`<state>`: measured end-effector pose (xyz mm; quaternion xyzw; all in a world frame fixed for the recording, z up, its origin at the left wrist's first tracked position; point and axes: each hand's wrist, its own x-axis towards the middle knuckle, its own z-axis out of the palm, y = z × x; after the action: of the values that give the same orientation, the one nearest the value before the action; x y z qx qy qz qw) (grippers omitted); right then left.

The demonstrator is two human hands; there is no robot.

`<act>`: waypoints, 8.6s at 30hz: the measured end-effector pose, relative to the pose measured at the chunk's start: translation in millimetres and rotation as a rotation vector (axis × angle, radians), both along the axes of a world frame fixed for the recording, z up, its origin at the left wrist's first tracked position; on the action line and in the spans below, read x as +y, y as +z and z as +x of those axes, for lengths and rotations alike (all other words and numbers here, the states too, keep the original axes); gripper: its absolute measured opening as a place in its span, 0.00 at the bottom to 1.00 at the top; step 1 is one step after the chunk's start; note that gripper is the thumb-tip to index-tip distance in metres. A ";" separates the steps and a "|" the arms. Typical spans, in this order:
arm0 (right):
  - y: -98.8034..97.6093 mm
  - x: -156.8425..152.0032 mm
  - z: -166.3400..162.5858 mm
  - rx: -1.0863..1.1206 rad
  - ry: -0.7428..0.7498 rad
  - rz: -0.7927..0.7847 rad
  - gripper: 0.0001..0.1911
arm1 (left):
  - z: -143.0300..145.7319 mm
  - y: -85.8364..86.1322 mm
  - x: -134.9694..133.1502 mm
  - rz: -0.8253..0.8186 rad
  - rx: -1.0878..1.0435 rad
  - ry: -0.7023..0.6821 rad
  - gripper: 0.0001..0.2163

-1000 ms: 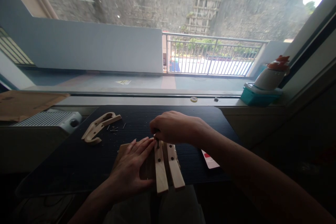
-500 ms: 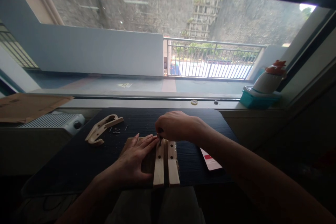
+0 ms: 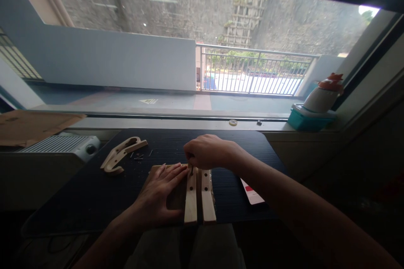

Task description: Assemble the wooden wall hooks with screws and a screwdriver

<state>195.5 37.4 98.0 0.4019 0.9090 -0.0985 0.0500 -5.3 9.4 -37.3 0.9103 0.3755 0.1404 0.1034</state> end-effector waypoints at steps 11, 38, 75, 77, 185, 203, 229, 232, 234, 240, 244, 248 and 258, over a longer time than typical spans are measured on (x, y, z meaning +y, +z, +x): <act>12.9 -8.7 1.0 -0.002 -0.057 0.004 0.16 | -0.4 -2.2 -0.6 0.011 -0.009 0.013 0.42; 10.7 -3.1 7.7 0.082 -0.006 -0.092 0.11 | 0.6 -0.1 0.2 -0.004 0.047 0.023 0.42; -3.6 3.5 9.4 0.155 -0.018 -0.101 0.09 | 1.2 -3.1 1.0 0.005 0.036 0.017 0.42; -4.8 3.7 9.5 0.163 -0.037 -0.105 0.09 | 1.0 -3.3 1.2 0.009 0.026 0.016 0.42; -106.8 -10.6 59.2 -0.022 -0.177 0.075 0.26 | 0.2 0.6 1.0 -0.058 0.042 0.007 0.44; -119.0 -36.1 58.3 0.099 -0.312 0.066 0.23 | 1.9 2.4 -1.1 -0.036 0.037 0.027 0.45; -63.9 -44.3 68.3 0.107 -0.308 0.100 0.13 | 1.3 3.5 -0.4 -0.053 0.037 0.015 0.44; -37.3 -49.8 59.8 0.203 -0.296 0.081 0.11 | 1.3 1.4 0.0 -0.049 0.020 0.017 0.44; -23.3 -48.0 52.7 0.256 -0.282 0.092 0.11 | 1.4 0.4 0.1 -0.049 0.008 0.021 0.44; -34.2 -43.1 55.3 0.484 -0.464 0.035 0.12 | 0.9 1.5 -1.5 -0.053 -0.006 0.019 0.44; -86.9 -56.3 70.2 0.815 -0.644 -0.160 0.14 | -0.1 1.4 -2.3 -0.039 -0.011 0.023 0.44; -116.6 -75.9 83.1 0.653 -0.574 -0.311 0.17 | -0.8 0.5 -2.2 -0.032 -0.020 0.015 0.45; -123.9 -55.6 90.3 1.116 -0.818 -0.202 0.20 | 1.3 4.7 -2.2 -0.066 0.016 0.027 0.44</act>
<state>285.8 -18.2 -25.9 0.5946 0.5607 -0.3852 -0.4285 -4.0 7.2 -32.6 0.9023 0.3931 0.1219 0.1284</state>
